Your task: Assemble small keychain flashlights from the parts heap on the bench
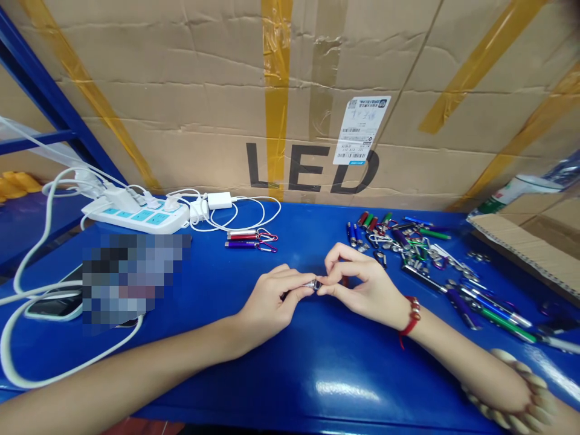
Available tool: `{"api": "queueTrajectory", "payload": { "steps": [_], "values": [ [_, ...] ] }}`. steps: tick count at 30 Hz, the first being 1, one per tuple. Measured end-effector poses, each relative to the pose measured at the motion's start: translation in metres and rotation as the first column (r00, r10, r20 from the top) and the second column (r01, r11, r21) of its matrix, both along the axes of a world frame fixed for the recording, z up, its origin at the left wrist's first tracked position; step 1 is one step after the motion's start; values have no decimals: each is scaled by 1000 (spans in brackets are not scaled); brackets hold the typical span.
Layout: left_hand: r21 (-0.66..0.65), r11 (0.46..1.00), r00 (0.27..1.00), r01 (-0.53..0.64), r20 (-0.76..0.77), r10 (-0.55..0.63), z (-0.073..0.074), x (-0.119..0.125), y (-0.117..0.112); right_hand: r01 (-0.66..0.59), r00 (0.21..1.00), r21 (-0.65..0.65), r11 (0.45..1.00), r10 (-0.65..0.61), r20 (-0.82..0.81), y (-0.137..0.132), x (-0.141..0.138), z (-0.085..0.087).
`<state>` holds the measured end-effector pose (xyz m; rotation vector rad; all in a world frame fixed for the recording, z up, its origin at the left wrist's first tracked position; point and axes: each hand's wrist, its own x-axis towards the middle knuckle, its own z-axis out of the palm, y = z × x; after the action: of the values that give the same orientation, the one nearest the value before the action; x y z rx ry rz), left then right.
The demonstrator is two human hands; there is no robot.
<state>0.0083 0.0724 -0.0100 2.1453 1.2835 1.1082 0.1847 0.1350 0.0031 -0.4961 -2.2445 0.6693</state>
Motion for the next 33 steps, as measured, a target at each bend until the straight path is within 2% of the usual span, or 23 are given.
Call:
{"api": "queueTrajectory", "payload": {
  "steps": [8,14,22,26,30,33],
  "values": [
    [41,998,998,-48,51,46,-2,1,0,34,998,-29,999,-35,-44,-1,-3,-1],
    [-42,993,994,-106,32,108,0,2,1,17,998,-76,997,-21,-58,3,-5,0],
    [-88,992,992,-91,84,98,1,4,1,-5,1000,-139,990,2,-18,6,-2,3],
    [-152,987,993,-50,100,66,0,4,-1,-20,1000,-68,997,20,4,8,0,3],
    [-108,994,999,-31,26,34,-1,3,-1,-40,997,0,999,40,71,8,2,7],
    [-77,997,1000,-20,-5,20,-1,3,-1,-34,998,-23,999,36,57,7,3,10]
  ]
}}
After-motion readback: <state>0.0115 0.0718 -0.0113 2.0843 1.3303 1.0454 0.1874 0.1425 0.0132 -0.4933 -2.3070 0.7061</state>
